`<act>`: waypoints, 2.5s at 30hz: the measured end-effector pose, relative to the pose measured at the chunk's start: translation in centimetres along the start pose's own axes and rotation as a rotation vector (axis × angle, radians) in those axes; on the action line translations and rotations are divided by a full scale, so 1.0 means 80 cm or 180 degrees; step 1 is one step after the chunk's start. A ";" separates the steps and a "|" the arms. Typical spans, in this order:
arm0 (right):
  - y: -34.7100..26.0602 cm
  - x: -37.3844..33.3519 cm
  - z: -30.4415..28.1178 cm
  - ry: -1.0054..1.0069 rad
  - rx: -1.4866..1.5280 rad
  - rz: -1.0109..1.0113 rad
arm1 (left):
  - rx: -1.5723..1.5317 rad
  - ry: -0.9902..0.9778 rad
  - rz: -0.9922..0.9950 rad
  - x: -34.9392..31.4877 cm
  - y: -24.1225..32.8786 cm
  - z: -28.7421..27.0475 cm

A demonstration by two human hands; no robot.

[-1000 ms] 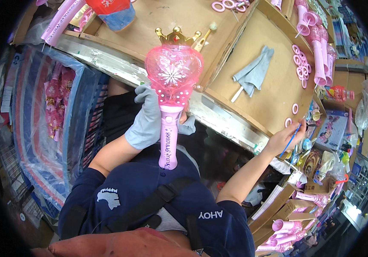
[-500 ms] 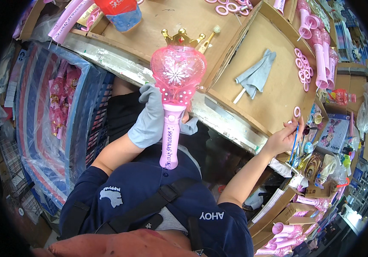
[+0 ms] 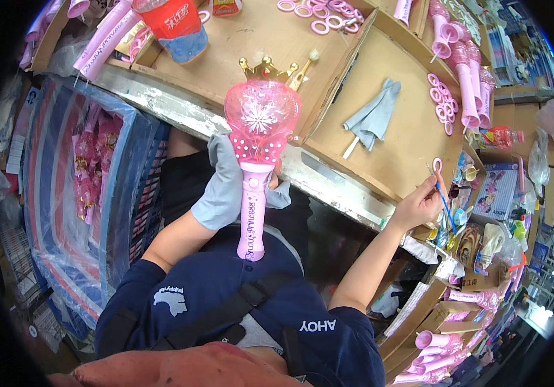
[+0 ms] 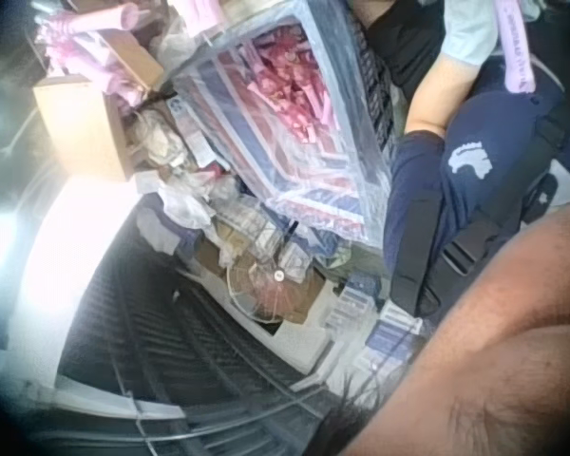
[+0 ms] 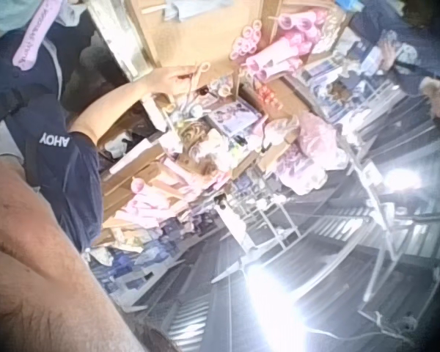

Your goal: The person assembles a pink plastic wand by attaching a crown to the top, wipes the wand with a cloth, and uses a small brush to apply white paint to the wand's head. The person handles multiple wands and places finished units into a bin.

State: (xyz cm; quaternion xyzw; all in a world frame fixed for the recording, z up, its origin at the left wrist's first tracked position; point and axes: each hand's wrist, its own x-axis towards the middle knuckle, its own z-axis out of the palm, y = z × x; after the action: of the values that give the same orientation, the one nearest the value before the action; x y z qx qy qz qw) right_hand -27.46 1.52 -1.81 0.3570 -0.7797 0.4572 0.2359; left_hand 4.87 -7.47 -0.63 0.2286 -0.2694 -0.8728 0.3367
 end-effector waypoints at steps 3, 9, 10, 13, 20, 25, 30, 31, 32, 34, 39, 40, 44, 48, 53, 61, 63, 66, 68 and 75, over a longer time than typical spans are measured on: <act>-0.001 0.003 -0.004 0.0018 0.0510 0.0004 | 0.0068 0.0455 -0.0171 0.000 0.006 0.010; 0.022 0.024 -0.071 0.0295 0.2604 0.1628 | -0.0331 0.0225 -0.0143 0.000 0.018 0.010; 0.031 0.027 -0.091 0.0311 0.2486 0.1544 | -0.0194 0.0260 -0.0149 -0.001 0.019 0.009; 0.066 0.033 -0.155 0.0092 0.1621 0.1382 | -0.0630 0.0401 -0.0458 0.005 0.018 0.009; 0.107 0.042 -0.220 -0.0831 -0.1679 0.0836 | 0.0094 0.0575 0.0102 0.011 0.007 0.016; 0.103 0.055 -0.208 -0.1583 -0.2378 0.0995 | 0.0297 0.0602 0.0163 0.012 0.010 0.016; 0.097 0.081 -0.195 -0.2091 -0.2535 0.1259 | 0.0293 0.0556 0.0231 0.010 0.012 0.020; 0.093 0.083 -0.195 -0.2174 -0.2518 0.1377 | 0.0326 0.0559 0.0248 0.008 0.012 0.022; 0.089 0.085 -0.195 -0.2073 -0.2475 0.1424 | 0.0365 0.0448 0.0356 0.008 0.012 0.024; 0.080 0.083 -0.194 -0.2026 -0.2426 0.1375 | 0.0366 0.0627 0.0292 0.006 0.013 0.030; 0.071 0.065 -0.179 -0.2227 -0.2363 0.1281 | 0.0192 0.0902 0.0126 0.005 0.013 0.039; 0.071 0.062 -0.174 -0.2176 -0.2515 0.1284 | 0.0176 0.0889 0.0102 0.005 0.013 0.037; 0.072 0.057 -0.164 -0.2152 -0.2685 0.1205 | 0.0203 0.0836 0.0030 0.009 0.009 0.014; 0.066 0.054 -0.157 -0.2118 -0.2520 0.1535 | 0.0370 0.0878 -0.0057 0.026 0.005 -0.022; 0.062 0.052 -0.150 -0.2178 -0.2716 0.1312 | 0.0368 0.0843 0.0194 0.046 -0.001 -0.032; -0.116 -0.054 -0.127 -0.2170 0.1453 0.0154 | -0.0052 0.0554 0.0157 0.008 0.010 0.025; -0.171 -0.107 -0.098 -0.3036 0.1915 0.0130 | 0.0618 0.1038 0.0899 0.020 0.022 0.034; -0.206 -0.156 -0.063 -0.2530 0.2438 -0.0256 | 0.0925 0.1261 0.2220 0.034 0.040 0.035; -0.212 -0.169 -0.051 -0.2697 0.2766 0.0164 | 0.0023 -0.0459 0.1625 0.033 0.060 0.024; -0.241 -0.174 -0.061 -0.2686 0.3705 0.0622 | -0.0344 -0.2035 0.0147 0.032 0.052 -0.044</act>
State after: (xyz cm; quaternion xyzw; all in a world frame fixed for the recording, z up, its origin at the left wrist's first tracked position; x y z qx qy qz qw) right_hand -3.55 4.31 1.30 0.4994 -0.4630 0.6404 -0.3552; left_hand 7.13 -13.04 -1.20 -0.0815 -0.3199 -0.9056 0.2664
